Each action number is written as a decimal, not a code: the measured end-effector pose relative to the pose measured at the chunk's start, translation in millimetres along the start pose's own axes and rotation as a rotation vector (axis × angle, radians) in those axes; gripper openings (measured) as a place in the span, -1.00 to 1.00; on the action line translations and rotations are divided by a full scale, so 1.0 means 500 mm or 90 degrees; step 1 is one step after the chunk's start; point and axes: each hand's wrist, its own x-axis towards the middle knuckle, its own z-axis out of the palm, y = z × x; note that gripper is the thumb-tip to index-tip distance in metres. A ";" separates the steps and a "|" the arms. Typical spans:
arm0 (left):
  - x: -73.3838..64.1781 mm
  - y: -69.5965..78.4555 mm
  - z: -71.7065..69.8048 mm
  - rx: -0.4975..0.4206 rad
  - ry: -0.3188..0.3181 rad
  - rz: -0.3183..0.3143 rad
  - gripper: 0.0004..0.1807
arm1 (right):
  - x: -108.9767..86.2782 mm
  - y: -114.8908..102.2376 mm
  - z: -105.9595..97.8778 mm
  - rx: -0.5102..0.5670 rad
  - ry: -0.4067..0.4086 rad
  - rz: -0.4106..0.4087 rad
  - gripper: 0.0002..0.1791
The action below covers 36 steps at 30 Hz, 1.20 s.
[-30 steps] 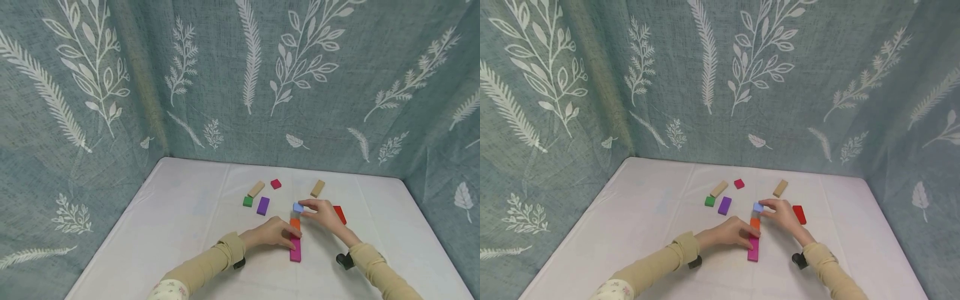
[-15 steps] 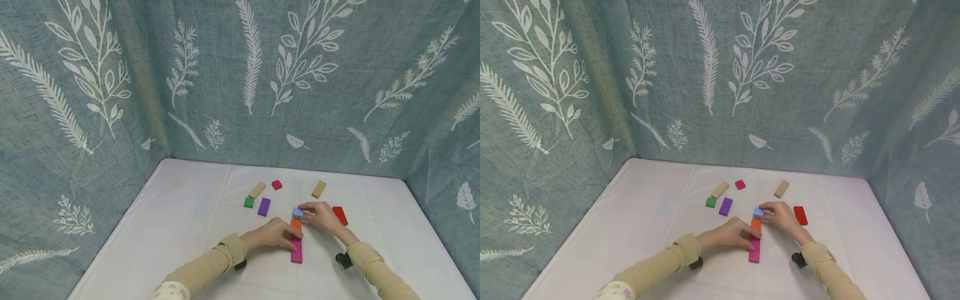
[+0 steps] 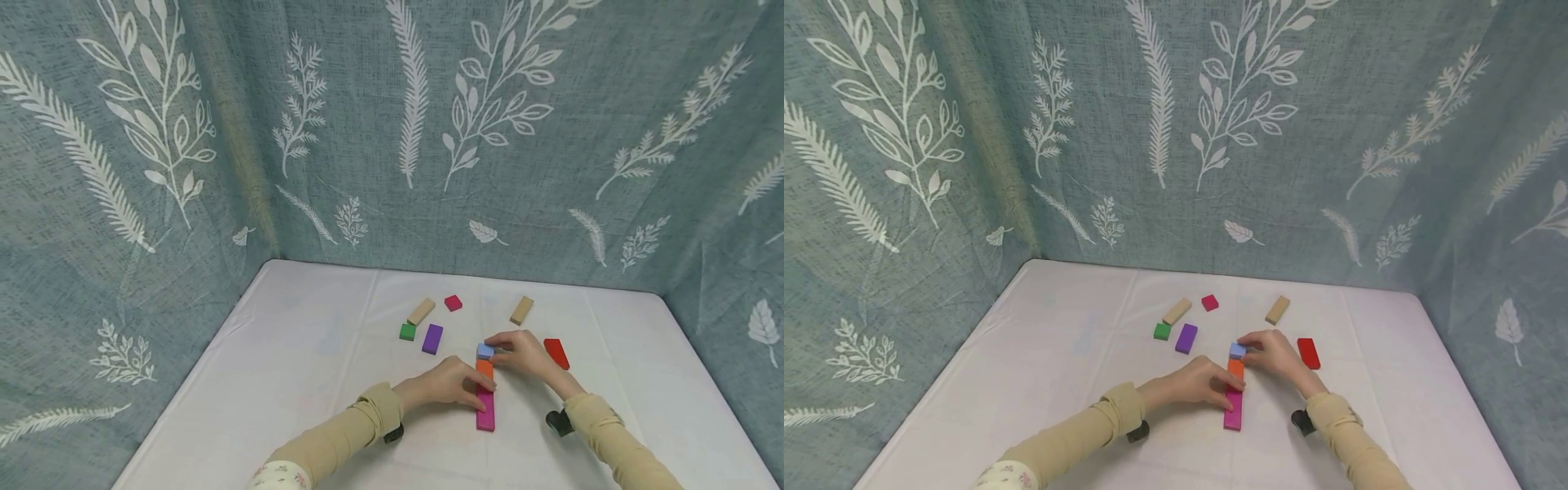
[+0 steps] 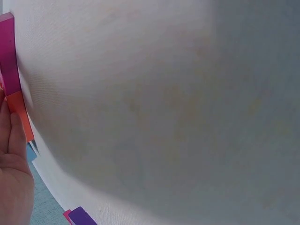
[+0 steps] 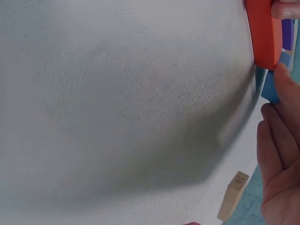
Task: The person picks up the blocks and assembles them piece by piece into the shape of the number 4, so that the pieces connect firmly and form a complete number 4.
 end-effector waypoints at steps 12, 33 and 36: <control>0.006 0.001 0.000 -0.007 0.000 -0.007 -0.61 | 0.009 0.005 -0.006 0.012 -0.031 0.021 -0.63; 0.010 0.002 0.000 0.001 0.015 0.009 -0.62 | 0.007 0.011 -0.012 0.038 -0.051 -0.014 -0.62; 0.010 0.002 0.001 0.003 0.012 0.004 -0.62 | 0.006 0.010 -0.012 0.044 -0.054 -0.013 -0.62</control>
